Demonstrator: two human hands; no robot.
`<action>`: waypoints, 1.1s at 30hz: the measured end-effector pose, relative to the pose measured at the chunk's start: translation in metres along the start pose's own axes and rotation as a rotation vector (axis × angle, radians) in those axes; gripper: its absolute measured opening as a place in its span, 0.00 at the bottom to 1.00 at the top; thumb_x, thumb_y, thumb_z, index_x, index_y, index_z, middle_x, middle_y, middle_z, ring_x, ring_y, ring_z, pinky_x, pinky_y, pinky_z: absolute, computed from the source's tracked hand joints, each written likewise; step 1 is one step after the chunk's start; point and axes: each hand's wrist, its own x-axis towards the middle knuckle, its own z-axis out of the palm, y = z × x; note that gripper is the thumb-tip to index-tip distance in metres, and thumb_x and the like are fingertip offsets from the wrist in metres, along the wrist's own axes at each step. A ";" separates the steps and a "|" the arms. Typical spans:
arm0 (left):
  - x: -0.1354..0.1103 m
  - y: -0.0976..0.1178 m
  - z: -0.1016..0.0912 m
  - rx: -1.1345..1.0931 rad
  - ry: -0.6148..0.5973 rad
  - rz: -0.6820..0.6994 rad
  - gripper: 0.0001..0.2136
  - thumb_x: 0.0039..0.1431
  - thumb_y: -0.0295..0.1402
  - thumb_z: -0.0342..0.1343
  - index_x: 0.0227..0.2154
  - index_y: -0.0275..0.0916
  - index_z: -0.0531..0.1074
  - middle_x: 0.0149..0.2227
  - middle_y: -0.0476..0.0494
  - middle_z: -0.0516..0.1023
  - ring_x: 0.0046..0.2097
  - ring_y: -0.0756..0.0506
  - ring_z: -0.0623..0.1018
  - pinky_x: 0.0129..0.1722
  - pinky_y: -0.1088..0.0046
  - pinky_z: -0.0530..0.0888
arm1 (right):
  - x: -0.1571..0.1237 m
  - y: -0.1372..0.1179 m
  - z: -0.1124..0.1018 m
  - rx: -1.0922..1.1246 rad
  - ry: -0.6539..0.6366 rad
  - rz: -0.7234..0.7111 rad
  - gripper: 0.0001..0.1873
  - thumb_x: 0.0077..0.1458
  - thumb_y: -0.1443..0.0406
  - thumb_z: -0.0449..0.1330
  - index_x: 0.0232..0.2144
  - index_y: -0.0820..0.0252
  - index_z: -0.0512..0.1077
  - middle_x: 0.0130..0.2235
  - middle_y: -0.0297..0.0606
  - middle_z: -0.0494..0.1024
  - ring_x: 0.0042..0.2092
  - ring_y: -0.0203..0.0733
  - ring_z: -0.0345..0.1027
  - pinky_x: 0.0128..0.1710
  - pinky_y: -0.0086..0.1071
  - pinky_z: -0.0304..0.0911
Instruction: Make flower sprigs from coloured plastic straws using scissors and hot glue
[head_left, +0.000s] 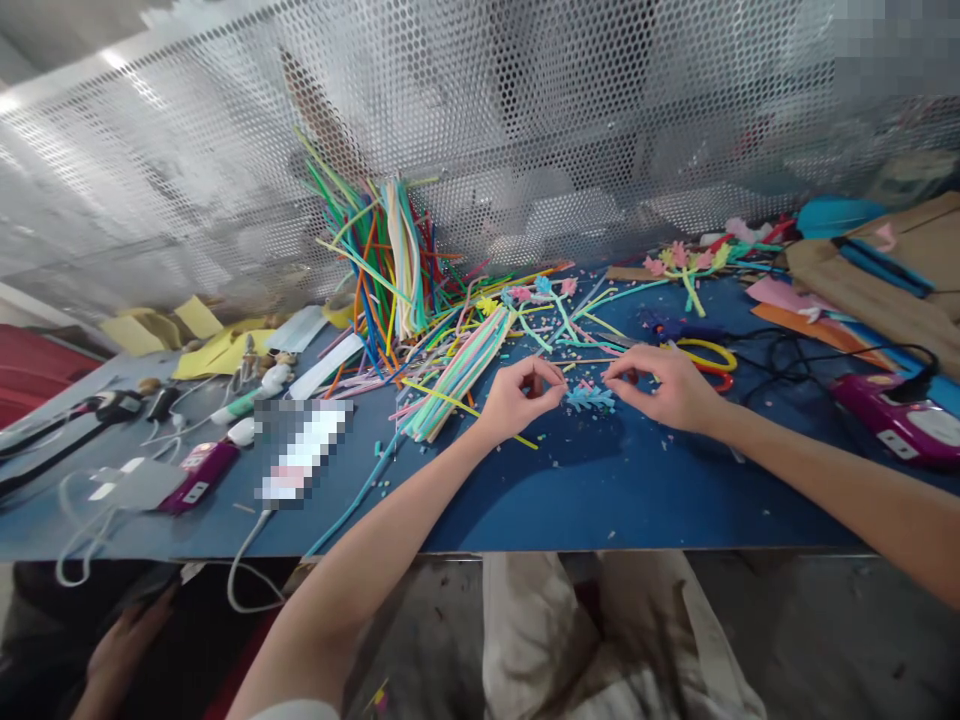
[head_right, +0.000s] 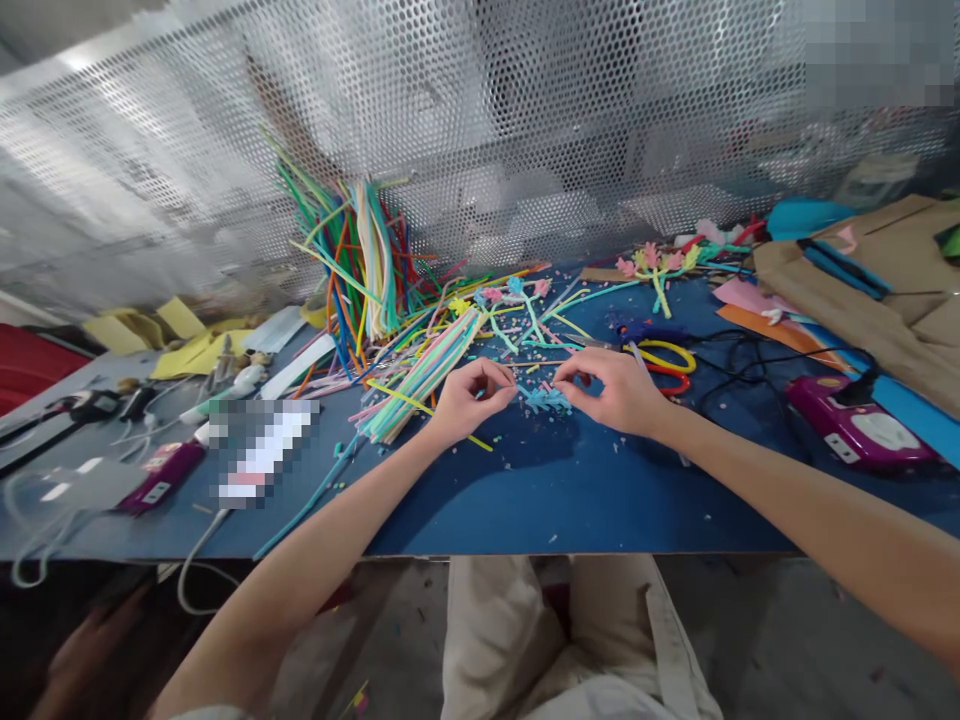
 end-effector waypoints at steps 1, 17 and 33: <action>0.000 -0.001 -0.001 -0.002 0.006 -0.007 0.12 0.58 0.39 0.66 0.30 0.36 0.71 0.36 0.44 0.79 0.26 0.55 0.63 0.28 0.76 0.64 | 0.000 0.002 0.001 0.010 -0.010 0.005 0.03 0.61 0.64 0.61 0.37 0.54 0.76 0.35 0.34 0.79 0.34 0.39 0.70 0.38 0.35 0.66; -0.003 0.005 0.010 -0.086 -0.031 -0.231 0.17 0.60 0.47 0.64 0.41 0.37 0.81 0.32 0.45 0.81 0.28 0.52 0.71 0.27 0.76 0.65 | 0.008 0.002 0.004 0.030 0.039 0.053 0.04 0.62 0.63 0.61 0.38 0.52 0.78 0.35 0.36 0.81 0.33 0.40 0.71 0.36 0.37 0.68; -0.003 0.009 0.004 -0.114 -0.280 -0.116 0.22 0.67 0.47 0.55 0.58 0.42 0.75 0.54 0.36 0.79 0.37 0.49 0.76 0.32 0.76 0.71 | 0.007 -0.007 0.009 -0.018 0.118 0.097 0.08 0.62 0.60 0.62 0.39 0.52 0.81 0.34 0.36 0.82 0.31 0.40 0.72 0.32 0.35 0.67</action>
